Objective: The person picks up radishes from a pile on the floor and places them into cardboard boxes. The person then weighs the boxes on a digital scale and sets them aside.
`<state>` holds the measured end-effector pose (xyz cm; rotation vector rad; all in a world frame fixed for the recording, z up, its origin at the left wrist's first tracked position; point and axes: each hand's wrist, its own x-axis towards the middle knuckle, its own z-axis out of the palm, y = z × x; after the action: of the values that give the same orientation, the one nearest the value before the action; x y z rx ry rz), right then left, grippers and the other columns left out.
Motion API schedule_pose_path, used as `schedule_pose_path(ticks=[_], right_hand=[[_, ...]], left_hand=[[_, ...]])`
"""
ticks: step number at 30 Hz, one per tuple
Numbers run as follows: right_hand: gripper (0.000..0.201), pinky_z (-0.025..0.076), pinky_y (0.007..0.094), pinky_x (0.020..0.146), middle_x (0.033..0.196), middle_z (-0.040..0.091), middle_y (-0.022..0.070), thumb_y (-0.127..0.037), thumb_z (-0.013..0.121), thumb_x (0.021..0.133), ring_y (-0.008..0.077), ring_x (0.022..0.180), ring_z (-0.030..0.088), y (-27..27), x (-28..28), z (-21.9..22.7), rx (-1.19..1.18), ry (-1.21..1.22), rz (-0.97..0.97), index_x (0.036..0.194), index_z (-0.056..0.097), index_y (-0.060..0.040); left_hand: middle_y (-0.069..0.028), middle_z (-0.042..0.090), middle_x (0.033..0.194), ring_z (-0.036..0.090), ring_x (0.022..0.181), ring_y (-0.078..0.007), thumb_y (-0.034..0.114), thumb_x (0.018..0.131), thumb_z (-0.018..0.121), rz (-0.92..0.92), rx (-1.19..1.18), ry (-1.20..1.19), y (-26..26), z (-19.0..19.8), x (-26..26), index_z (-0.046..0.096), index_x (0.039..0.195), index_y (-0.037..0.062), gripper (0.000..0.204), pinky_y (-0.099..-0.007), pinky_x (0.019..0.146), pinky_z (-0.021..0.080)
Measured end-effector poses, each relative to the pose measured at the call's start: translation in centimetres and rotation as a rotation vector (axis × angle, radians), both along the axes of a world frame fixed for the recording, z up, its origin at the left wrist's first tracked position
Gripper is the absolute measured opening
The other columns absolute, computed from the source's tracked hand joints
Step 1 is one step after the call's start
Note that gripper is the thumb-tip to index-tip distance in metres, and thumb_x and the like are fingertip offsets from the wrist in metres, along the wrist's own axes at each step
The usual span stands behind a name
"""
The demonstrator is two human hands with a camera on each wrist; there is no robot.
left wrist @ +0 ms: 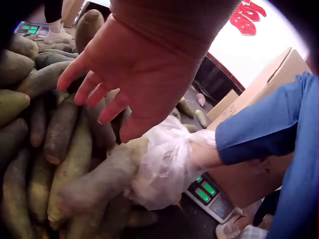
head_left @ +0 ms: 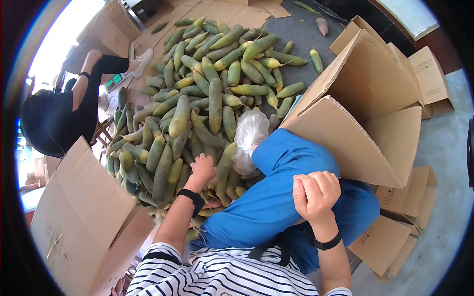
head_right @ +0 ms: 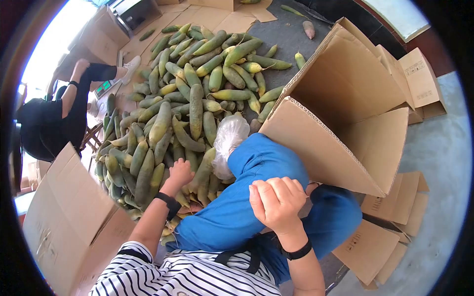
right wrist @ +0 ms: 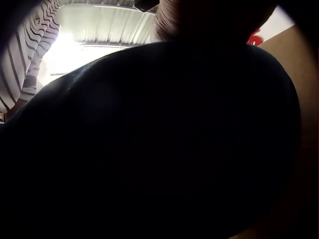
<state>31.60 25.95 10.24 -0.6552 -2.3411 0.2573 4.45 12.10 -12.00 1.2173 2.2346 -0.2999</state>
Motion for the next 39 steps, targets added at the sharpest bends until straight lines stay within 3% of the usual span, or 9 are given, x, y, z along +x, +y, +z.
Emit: schedule_pose_path(ticks=[5, 10, 15, 20, 28, 29, 31, 34, 39], right_hand=[[0.006, 0.036, 0.0318, 0.051, 0.067, 0.055, 0.002, -0.014, 0.068, 0.079, 0.0182, 0.054, 0.05, 0.1, 0.4, -0.4, 0.024, 0.007, -0.003, 0.078, 0.065, -0.0085], [0.006, 0.036, 0.032, 0.05, 0.068, 0.056, 0.0022, -0.014, 0.066, 0.079, 0.0182, 0.054, 0.05, 0.2, 0.5, -0.5, 0.03, -0.002, -0.002, 0.078, 0.066, -0.0082], [0.008, 0.035, 0.0322, 0.052, 0.065, 0.057, 0.003, -0.011, 0.06, 0.08, 0.0196, 0.054, 0.049, 0.0, 0.2, -0.4, 0.018, -0.005, -0.018, 0.075, 0.065, -0.0065], [0.005, 0.035, 0.0312, 0.05, 0.068, 0.057, 0.0007, -0.014, 0.066, 0.078, 0.0169, 0.053, 0.05, 0.2, 0.4, -0.7, 0.028, -0.008, -0.013, 0.078, 0.066, -0.0092], [0.005, 0.035, 0.0303, 0.05, 0.068, 0.057, -0.0004, -0.015, 0.068, 0.076, 0.0159, 0.052, 0.05, 0.3, 0.7, -0.8, 0.004, -0.007, -0.05, 0.078, 0.067, -0.0103], [0.006, 0.035, 0.0302, 0.05, 0.068, 0.057, -0.0005, -0.015, 0.068, 0.076, 0.0158, 0.052, 0.05, 0.4, 0.7, -0.8, 0.003, 0.001, -0.04, 0.078, 0.067, -0.0104], [0.006, 0.035, 0.0297, 0.05, 0.067, 0.056, -0.0007, -0.015, 0.07, 0.074, 0.0154, 0.053, 0.051, 0.7, 0.8, -0.5, -0.005, 0.015, -0.032, 0.077, 0.066, -0.0106], [0.008, 0.035, 0.0292, 0.05, 0.066, 0.055, -0.0008, -0.014, 0.071, 0.073, 0.0153, 0.053, 0.05, 0.6, 0.9, -0.7, 0.011, 0.054, -0.076, 0.076, 0.066, -0.0103], [0.005, 0.034, 0.0295, 0.049, 0.064, 0.056, -0.0006, -0.012, 0.07, 0.071, 0.0154, 0.051, 0.05, 0.3, 1.3, -1.1, 0.006, 0.148, -0.052, 0.073, 0.066, -0.0096]], left_hand=[[-0.0155, 0.053, 0.112, 0.057, 0.104, -0.0346, 0.026, 0.078, 0.066, 0.037, 0.027, 0.104, -2.1, -2.6, -1.2, 0.058, 0.107, 0.0026, 0.038, -0.0516, 0.081, 0.051], [-0.0179, 0.055, 0.1, 0.059, 0.095, -0.0378, 0.021, 0.079, 0.066, 0.33, 0.517, 0.165, -1.0, -0.2, -3.8, 0.054, 0.096, 0.0031, 0.027, -0.0437, 0.076, 0.051], [-0.0222, 0.054, 0.114, 0.055, 0.104, -0.038, 0.021, 0.078, 0.072, 0.403, 0.775, 0.426, 1.3, 0.3, -9.4, 0.049, 0.117, 0.0012, 0.049, -0.0444, 0.088, 0.047], [-0.0318, 0.054, 0.121, 0.054, 0.113, -0.0433, 0.04, 0.072, 0.076, 0.576, 0.495, 0.024, 4.1, -5.4, -14.3, 0.036, 0.131, -0.0075, 0.086, -0.0451, 0.094, 0.047], [-0.0307, 0.061, 0.111, 0.059, 0.107, -0.0435, 0.043, 0.071, 0.073, 0.717, 0.574, -0.069, 5.1, -7.6, -12.4, 0.046, 0.121, -0.0048, 0.074, -0.0446, 0.093, 0.046], [-0.0252, 0.063, 0.106, 0.064, 0.097, -0.0346, 0.043, 0.072, 0.073, 0.703, 0.622, -0.073, 4.7, -8.9, -13.3, 0.051, 0.114, -0.0037, 0.066, -0.0417, 0.08, 0.052], [-0.0057, 0.06, 0.09, 0.058, 0.075, -0.0111, 0.039, 0.08, 0.071, 1.161, 0.645, -0.65, 5.0, -4.2, -11.7, 0.058, 0.106, 0.0041, 0.045, -0.027, 0.051, 0.049], [-0.0026, 0.059, 0.09, 0.057, 0.071, -0.0113, 0.037, 0.087, 0.065, 1.185, 0.534, -1.024, 1.6, -1.4, -11.1, 0.059, 0.106, 0.007, 0.036, -0.0221, 0.054, 0.048], [-0.0046, 0.061, 0.089, 0.056, 0.066, -0.0129, 0.032, 0.092, 0.06, 1.091, 0.707, -1.116, -0.2, 8.4, -2.6, 0.057, 0.111, 0.0019, 0.036, -0.0256, 0.055, 0.045]])
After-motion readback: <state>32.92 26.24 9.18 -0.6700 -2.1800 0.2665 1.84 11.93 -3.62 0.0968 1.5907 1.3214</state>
